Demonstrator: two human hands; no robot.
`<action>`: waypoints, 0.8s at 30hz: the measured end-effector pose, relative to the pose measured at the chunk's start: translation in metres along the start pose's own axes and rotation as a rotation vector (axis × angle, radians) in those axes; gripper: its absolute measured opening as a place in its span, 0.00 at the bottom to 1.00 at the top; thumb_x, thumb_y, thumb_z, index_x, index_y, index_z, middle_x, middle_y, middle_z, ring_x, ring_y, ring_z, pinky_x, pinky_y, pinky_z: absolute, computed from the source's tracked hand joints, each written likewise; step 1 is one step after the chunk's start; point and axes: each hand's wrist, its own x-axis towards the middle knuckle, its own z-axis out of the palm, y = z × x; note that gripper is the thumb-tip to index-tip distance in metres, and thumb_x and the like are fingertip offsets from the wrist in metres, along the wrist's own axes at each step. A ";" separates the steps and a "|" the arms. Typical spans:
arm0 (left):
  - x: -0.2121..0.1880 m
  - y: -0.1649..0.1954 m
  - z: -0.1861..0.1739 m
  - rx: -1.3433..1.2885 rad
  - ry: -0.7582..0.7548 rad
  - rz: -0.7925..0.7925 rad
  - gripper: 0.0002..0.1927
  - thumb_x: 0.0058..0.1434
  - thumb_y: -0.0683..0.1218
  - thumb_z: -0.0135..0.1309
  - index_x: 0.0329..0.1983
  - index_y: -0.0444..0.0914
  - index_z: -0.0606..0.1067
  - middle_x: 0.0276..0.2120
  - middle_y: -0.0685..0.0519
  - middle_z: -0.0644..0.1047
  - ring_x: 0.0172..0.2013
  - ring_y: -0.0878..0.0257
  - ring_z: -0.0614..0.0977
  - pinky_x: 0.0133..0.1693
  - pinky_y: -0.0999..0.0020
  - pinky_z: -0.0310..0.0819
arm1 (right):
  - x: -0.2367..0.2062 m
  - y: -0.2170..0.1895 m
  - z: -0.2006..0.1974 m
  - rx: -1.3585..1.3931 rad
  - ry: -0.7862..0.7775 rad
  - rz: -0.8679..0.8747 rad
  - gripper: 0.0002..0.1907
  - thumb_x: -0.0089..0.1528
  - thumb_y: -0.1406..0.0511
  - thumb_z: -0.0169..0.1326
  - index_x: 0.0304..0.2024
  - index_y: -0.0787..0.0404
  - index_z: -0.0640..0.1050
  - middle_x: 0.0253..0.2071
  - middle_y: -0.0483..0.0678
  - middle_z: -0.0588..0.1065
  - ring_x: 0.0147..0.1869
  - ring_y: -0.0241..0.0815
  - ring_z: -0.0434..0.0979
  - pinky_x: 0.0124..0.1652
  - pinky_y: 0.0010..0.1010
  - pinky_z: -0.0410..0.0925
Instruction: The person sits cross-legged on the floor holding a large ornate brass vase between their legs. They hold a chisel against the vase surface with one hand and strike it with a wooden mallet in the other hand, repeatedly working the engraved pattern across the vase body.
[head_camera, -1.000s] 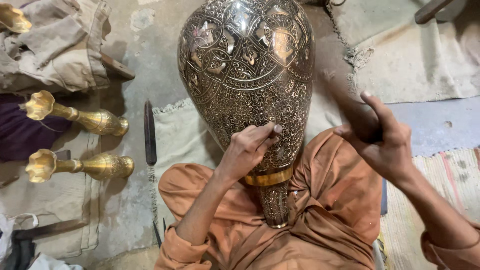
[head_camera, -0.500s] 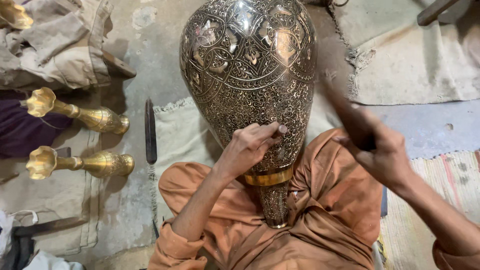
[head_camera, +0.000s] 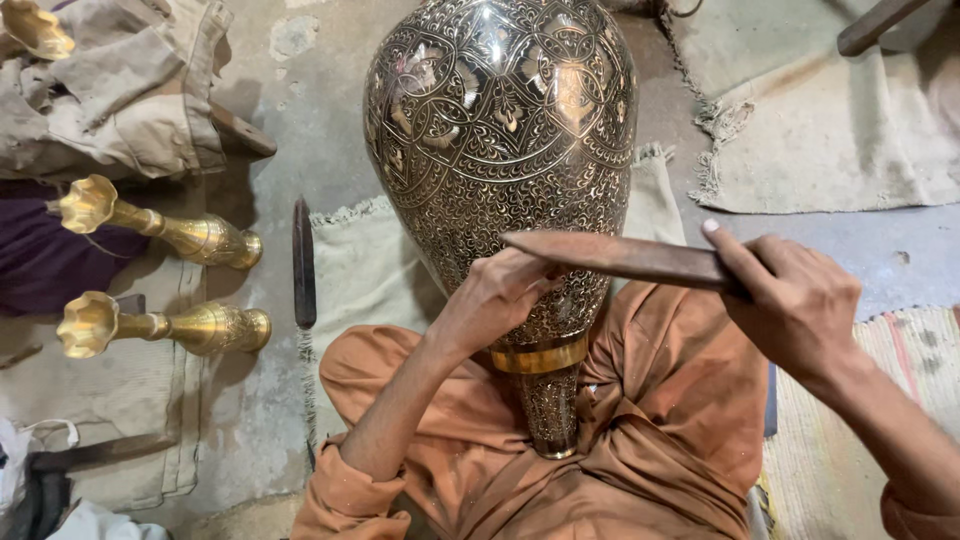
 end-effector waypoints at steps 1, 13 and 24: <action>-0.001 0.001 -0.001 0.031 0.005 -0.012 0.14 0.66 0.38 0.58 0.54 0.37 0.75 0.40 0.49 0.83 0.36 0.59 0.85 0.39 0.66 0.83 | 0.000 0.002 -0.002 0.106 0.048 0.019 0.32 0.59 0.67 0.69 0.65 0.51 0.75 0.34 0.50 0.78 0.31 0.47 0.78 0.31 0.37 0.70; -0.004 0.015 -0.005 0.038 0.118 -0.119 0.19 0.64 0.41 0.62 0.58 0.36 0.74 0.37 0.50 0.81 0.33 0.59 0.81 0.37 0.62 0.79 | 0.026 0.021 -0.040 0.211 0.199 0.016 0.33 0.61 0.64 0.69 0.67 0.58 0.73 0.36 0.53 0.76 0.35 0.49 0.78 0.35 0.37 0.70; -0.012 0.005 0.002 0.057 0.123 -0.143 0.14 0.65 0.44 0.62 0.53 0.37 0.77 0.33 0.52 0.82 0.30 0.62 0.82 0.35 0.66 0.81 | 0.032 0.016 -0.022 0.544 0.246 -0.069 0.35 0.60 0.67 0.67 0.66 0.67 0.67 0.41 0.57 0.77 0.40 0.49 0.79 0.37 0.37 0.72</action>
